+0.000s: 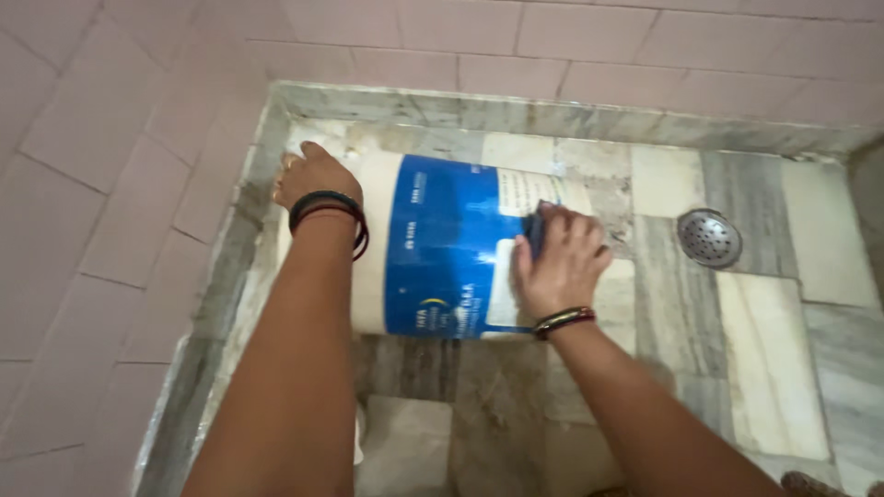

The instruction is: The person cleans a plastic bucket by wiping its rim, outer sides, and bottom with a cloth.

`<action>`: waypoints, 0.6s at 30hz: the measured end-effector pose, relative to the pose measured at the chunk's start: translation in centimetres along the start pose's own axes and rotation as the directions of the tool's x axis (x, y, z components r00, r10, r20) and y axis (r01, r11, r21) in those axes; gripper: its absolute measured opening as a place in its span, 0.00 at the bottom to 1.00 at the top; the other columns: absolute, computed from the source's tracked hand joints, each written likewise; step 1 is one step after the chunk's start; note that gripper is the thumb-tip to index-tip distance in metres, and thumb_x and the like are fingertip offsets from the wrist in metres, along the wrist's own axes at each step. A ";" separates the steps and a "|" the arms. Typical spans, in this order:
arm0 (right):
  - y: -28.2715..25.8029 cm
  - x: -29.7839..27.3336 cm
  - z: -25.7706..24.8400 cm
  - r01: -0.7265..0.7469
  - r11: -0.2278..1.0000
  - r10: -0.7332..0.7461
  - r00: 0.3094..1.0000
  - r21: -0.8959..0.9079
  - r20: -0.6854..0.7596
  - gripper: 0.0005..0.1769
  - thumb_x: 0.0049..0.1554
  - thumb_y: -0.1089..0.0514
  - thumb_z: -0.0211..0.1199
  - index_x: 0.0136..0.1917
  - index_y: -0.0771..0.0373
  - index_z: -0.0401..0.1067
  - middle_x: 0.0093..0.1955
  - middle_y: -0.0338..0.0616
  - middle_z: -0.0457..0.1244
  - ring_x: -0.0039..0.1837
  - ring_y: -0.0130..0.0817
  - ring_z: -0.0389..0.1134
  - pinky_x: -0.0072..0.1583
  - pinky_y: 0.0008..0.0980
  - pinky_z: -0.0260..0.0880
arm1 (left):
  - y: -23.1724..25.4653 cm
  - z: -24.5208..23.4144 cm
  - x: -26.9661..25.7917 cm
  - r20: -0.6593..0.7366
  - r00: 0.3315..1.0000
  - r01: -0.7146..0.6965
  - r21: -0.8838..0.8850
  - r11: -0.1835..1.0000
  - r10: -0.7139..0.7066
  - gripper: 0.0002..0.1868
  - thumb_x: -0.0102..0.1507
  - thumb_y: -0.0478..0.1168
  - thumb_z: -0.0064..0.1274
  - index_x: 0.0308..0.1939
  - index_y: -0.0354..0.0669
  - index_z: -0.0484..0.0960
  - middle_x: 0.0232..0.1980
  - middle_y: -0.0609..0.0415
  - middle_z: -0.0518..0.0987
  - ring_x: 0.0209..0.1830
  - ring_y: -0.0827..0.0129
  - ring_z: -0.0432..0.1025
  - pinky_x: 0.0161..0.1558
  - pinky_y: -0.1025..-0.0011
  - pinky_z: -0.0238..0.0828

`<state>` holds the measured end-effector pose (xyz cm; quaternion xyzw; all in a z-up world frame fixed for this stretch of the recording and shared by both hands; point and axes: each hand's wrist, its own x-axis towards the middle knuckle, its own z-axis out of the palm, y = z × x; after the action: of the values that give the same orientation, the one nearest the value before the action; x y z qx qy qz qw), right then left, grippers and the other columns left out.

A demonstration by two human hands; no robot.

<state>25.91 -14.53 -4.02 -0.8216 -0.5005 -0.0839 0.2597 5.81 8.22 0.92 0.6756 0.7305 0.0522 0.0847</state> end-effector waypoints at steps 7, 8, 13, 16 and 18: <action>-0.8 -0.4 -0.6 0.085 0.996 -0.085 0.995 0.003 -0.045 0.33 0.57 0.46 0.58 0.70 0.66 0.66 0.69 0.57 0.58 0.76 0.53 0.52 0.75 0.69 0.39 | 8.4 7.1 -13.1 -0.286 0.640 -0.748 -0.020 0.664 0.713 0.32 0.59 0.49 0.46 0.68 0.45 0.68 0.72 0.47 0.68 0.74 0.52 0.59 0.71 0.42 0.36; -0.3 -0.3 -0.7 0.083 0.997 -0.083 0.996 -0.002 -0.042 0.33 0.57 0.46 0.58 0.70 0.66 0.66 0.69 0.57 0.58 0.76 0.53 0.52 0.75 0.69 0.39 | 8.5 7.3 -13.4 -0.284 0.640 -0.749 -0.025 0.662 0.714 0.32 0.59 0.49 0.46 0.68 0.45 0.68 0.72 0.47 0.68 0.74 0.52 0.59 0.71 0.42 0.36; 4.6 3.2 1.3 0.153 0.982 -0.166 0.979 0.114 0.115 0.29 0.59 0.47 0.53 0.70 0.61 0.66 0.72 0.52 0.61 0.77 0.52 0.56 0.77 0.68 0.39 | 8.1 6.6 -14.0 -0.288 0.687 -0.718 -0.126 0.685 0.667 0.30 0.62 0.48 0.45 0.67 0.41 0.74 0.72 0.47 0.71 0.75 0.55 0.61 0.75 0.51 0.47; 8.5 10.9 5.3 -0.159 0.969 0.056 0.886 0.188 0.460 0.30 0.61 0.41 0.50 0.70 0.59 0.67 0.70 0.52 0.62 0.72 0.50 0.61 0.72 0.55 0.50 | 7.8 6.2 -14.0 -0.265 0.668 -0.736 -0.100 0.670 0.695 0.31 0.63 0.49 0.45 0.67 0.38 0.73 0.71 0.45 0.71 0.74 0.54 0.61 0.75 0.53 0.47; 9.9 14.2 7.8 -0.281 0.941 0.129 0.812 0.189 0.569 0.32 0.62 0.38 0.50 0.71 0.59 0.66 0.69 0.54 0.63 0.71 0.50 0.62 0.72 0.44 0.60 | 7.8 6.1 -14.2 -0.267 0.670 -0.735 -0.102 0.671 0.693 0.31 0.63 0.49 0.45 0.67 0.38 0.73 0.71 0.44 0.71 0.74 0.54 0.61 0.74 0.53 0.47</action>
<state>40.40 -3.11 -8.39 -0.8182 -0.4681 0.2513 0.2199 15.70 -5.49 -2.82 0.8868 0.4012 0.2243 0.0490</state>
